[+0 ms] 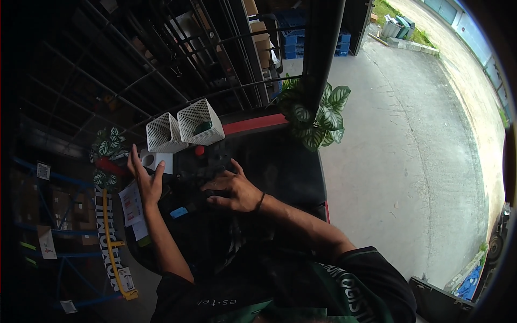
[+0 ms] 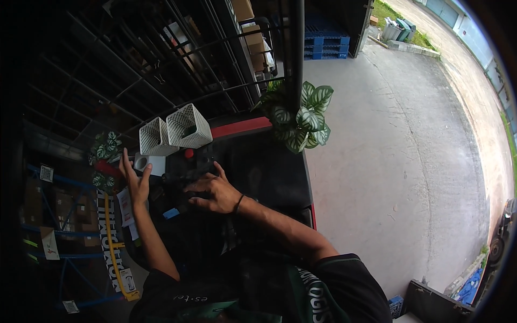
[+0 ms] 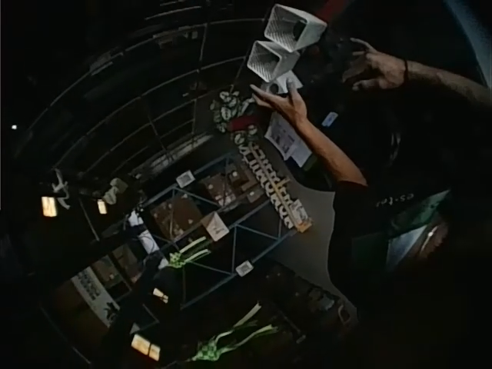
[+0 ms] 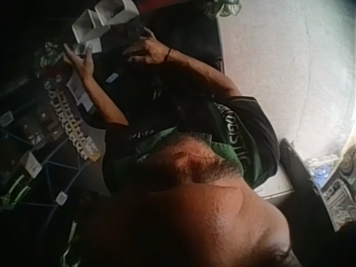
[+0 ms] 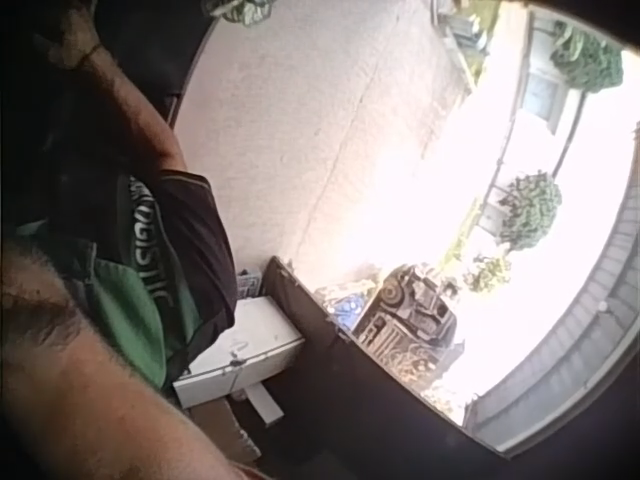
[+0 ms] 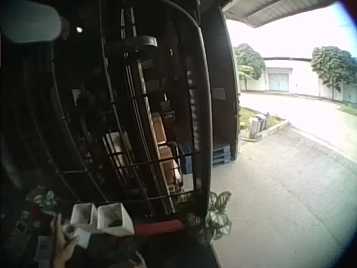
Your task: Operating a forklift to transport goods in a logistics environment.
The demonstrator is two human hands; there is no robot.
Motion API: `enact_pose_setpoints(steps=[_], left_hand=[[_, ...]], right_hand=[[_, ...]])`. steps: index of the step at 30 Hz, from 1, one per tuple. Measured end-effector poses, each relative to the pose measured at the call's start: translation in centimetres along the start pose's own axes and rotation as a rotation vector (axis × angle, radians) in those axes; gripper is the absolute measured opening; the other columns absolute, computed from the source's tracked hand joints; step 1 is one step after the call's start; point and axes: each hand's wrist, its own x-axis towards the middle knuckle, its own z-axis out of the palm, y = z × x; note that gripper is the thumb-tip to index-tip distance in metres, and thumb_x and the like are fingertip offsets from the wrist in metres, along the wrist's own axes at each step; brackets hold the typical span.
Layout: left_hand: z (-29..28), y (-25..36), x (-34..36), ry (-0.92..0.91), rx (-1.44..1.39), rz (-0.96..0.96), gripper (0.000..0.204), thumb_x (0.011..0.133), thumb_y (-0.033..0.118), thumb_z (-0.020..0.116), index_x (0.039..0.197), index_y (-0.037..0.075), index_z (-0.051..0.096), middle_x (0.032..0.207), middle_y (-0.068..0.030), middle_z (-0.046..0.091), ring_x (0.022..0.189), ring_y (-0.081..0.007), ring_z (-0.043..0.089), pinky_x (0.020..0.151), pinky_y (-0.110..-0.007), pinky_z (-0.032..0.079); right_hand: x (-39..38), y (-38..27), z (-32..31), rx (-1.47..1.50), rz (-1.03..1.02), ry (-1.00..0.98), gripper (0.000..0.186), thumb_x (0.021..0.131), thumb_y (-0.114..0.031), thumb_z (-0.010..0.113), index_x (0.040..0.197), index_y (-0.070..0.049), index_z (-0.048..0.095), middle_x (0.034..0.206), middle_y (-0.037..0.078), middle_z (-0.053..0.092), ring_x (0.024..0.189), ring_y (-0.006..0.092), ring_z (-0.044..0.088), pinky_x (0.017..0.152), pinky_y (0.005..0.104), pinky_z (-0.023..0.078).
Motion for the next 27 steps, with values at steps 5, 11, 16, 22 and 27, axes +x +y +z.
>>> enact_pose_setpoints(steps=[5, 11, 16, 22, 27], left_hand=[[1.2, 0.0, 1.4, -0.068, -0.051, -0.023, 0.093, 0.092, 0.034, 0.073, 0.166, 0.013, 0.022, 0.164, -0.0274, 0.019, 0.149, -0.0459, 0.03, 0.122, -0.054, 0.03], [3.1, 2.3, 3.7, -0.13, -0.014, -0.082, 0.09, 0.091, 0.031, 0.072, 0.166, 0.015, 0.025, 0.165, -0.0252, 0.02, 0.137, -0.0402, 0.04, 0.116, -0.051, 0.034], [6.3, 3.7, 3.9, -0.181, 0.006, -0.111, 0.087, 0.092, 0.028, 0.071, 0.165, 0.013, 0.027, 0.166, -0.0226, 0.022, 0.14, -0.0377, 0.038, 0.116, -0.048, 0.034], [8.5, 4.2, 3.4, -0.231, -0.004, -0.136, 0.086, 0.094, 0.03, 0.068, 0.165, 0.008, 0.026, 0.168, -0.0221, 0.021, 0.146, -0.0322, 0.033, 0.119, -0.046, 0.03], [8.8, 4.1, 2.3, -0.194, -0.025, -0.114, 0.084, 0.095, 0.03, 0.066, 0.165, 0.008, 0.026, 0.168, -0.022, 0.021, 0.149, -0.0326, 0.03, 0.12, -0.046, 0.03]], right_hand=[[-0.6, 0.4, -1.7, 0.021, -0.003, -0.006, 0.046, 0.098, -0.042, 0.065, 0.136, -0.016, 0.069, 0.135, 0.008, 0.069, 0.14, 0.0299, 0.051, 0.123, 0.0699, -0.003], [-1.7, 1.7, -4.8, 0.07, 0.004, 0.081, 0.049, 0.1, -0.044, 0.061, 0.138, -0.013, 0.067, 0.144, 0.01, 0.064, 0.143, 0.0314, 0.048, 0.124, 0.0675, 0.007], [-3.4, 6.8, -9.4, 0.061, 0.047, 0.28, 0.054, 0.102, -0.046, 0.059, 0.143, -0.011, 0.06, 0.139, 0.012, 0.064, 0.132, 0.0319, 0.053, 0.12, 0.0581, 0.027], [-7.8, 15.0, -13.6, -0.524, 0.232, 0.476, 0.077, 0.08, -0.062, 0.074, 0.136, -0.01, 0.064, 0.146, 0.016, 0.054, 0.148, 0.0352, 0.038, 0.127, 0.0635, 0.014], [-8.2, 14.8, -14.0, -0.571, 0.226, 0.355, 0.083, 0.078, -0.066, 0.074, 0.138, -0.01, 0.063, 0.149, 0.016, 0.051, 0.151, 0.0373, 0.034, 0.126, 0.0678, 0.01]])
